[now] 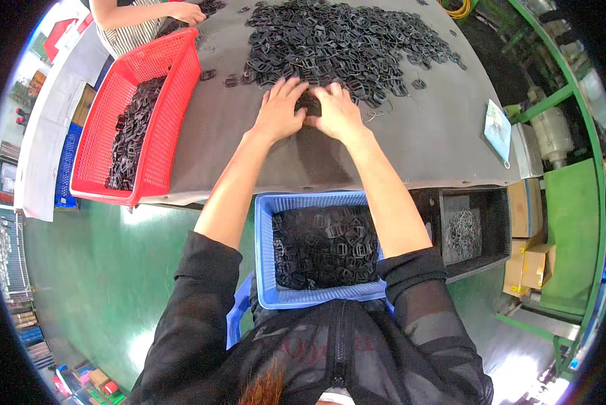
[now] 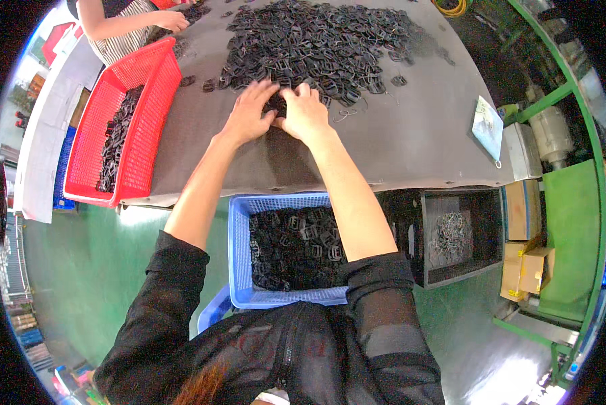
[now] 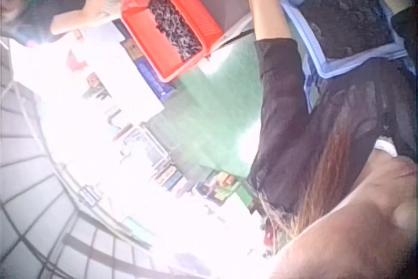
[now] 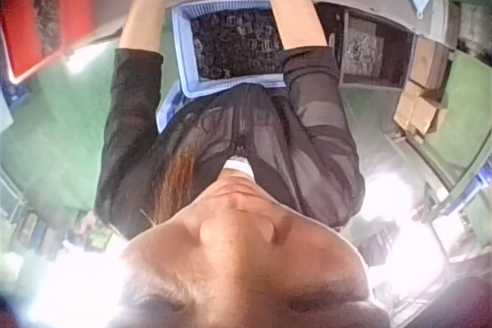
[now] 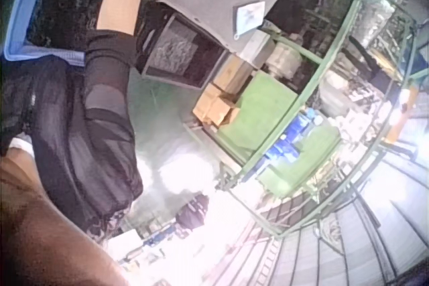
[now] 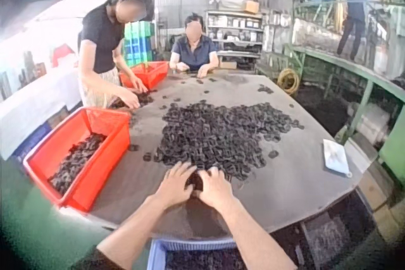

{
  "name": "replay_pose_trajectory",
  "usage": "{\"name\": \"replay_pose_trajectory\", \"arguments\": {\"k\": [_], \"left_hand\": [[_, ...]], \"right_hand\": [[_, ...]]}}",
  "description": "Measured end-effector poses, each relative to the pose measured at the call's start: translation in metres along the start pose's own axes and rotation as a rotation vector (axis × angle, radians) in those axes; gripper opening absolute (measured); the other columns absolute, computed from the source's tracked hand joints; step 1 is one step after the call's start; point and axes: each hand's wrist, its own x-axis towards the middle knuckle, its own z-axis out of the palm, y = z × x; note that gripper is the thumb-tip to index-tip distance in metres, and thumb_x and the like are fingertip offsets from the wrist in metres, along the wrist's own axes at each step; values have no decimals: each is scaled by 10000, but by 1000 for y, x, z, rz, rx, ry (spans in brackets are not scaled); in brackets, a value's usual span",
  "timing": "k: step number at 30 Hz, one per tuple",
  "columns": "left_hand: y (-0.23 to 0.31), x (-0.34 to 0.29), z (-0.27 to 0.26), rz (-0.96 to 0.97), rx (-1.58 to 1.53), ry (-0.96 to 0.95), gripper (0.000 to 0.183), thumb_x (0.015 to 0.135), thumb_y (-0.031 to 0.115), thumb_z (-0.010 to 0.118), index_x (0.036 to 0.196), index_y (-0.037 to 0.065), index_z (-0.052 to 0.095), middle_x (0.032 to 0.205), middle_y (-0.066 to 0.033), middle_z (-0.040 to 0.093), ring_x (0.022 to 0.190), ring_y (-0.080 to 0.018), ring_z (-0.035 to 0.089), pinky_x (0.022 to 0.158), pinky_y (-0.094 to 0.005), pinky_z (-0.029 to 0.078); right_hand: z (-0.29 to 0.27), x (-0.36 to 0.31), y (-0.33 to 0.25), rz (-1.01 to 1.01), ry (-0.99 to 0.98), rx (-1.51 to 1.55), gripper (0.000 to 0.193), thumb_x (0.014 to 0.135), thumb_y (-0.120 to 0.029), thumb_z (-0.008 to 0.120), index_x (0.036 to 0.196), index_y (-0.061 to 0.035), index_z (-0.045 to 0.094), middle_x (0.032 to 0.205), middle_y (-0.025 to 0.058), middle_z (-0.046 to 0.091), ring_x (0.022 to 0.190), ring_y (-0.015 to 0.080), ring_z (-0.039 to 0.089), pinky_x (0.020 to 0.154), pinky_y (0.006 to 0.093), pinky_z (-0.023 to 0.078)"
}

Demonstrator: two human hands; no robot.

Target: The person sorts black plastic buckles from a large pile on a table into a blue plastic basket, then empties the basket into a larger red crate.

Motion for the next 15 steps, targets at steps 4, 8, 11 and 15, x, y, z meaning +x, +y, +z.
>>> {"name": "replay_pose_trajectory", "arguments": {"k": [4, 8, 11, 15], "left_hand": [[-5, -25, -26, -45, -135, -229, 335, 768, 102, 606, 1100, 87, 564, 1080, -96, 576, 1088, -295, 495, 941, -387, 395], [3, -42, -37, -87, -468, -141, 309, 815, -14, 540, 1105, 82, 582, 935, -82, 645, 835, -208, 616, 762, -288, 484], [17, -26, -45, -355, -795, 12, 237, 829, 8, 519, 1025, 80, 631, 916, -103, 658, 791, -217, 629, 741, -317, 491], [8, -15, -43, -273, -490, -23, 183, 861, 80, 555, 1018, 46, 644, 923, -96, 662, 795, -142, 614, 707, -250, 475]], "right_hand": [[-13, -7, 16, -101, -202, 126, 409, 673, -236, 739, 1038, -111, 605, 1019, 119, 573, 1004, 291, 546, 867, 374, 449], [-29, -9, 43, -32, -163, 315, 196, 713, -117, 684, 903, -82, 652, 875, 117, 655, 829, 263, 632, 747, 358, 492], [-42, -9, 45, 62, -125, 334, 165, 750, -78, 634, 914, -64, 649, 818, 104, 667, 777, 224, 645, 720, 330, 494], [-40, -5, 37, 22, -123, 287, 263, 750, -49, 606, 1011, -69, 622, 971, 105, 641, 885, 242, 622, 783, 346, 486]]}}
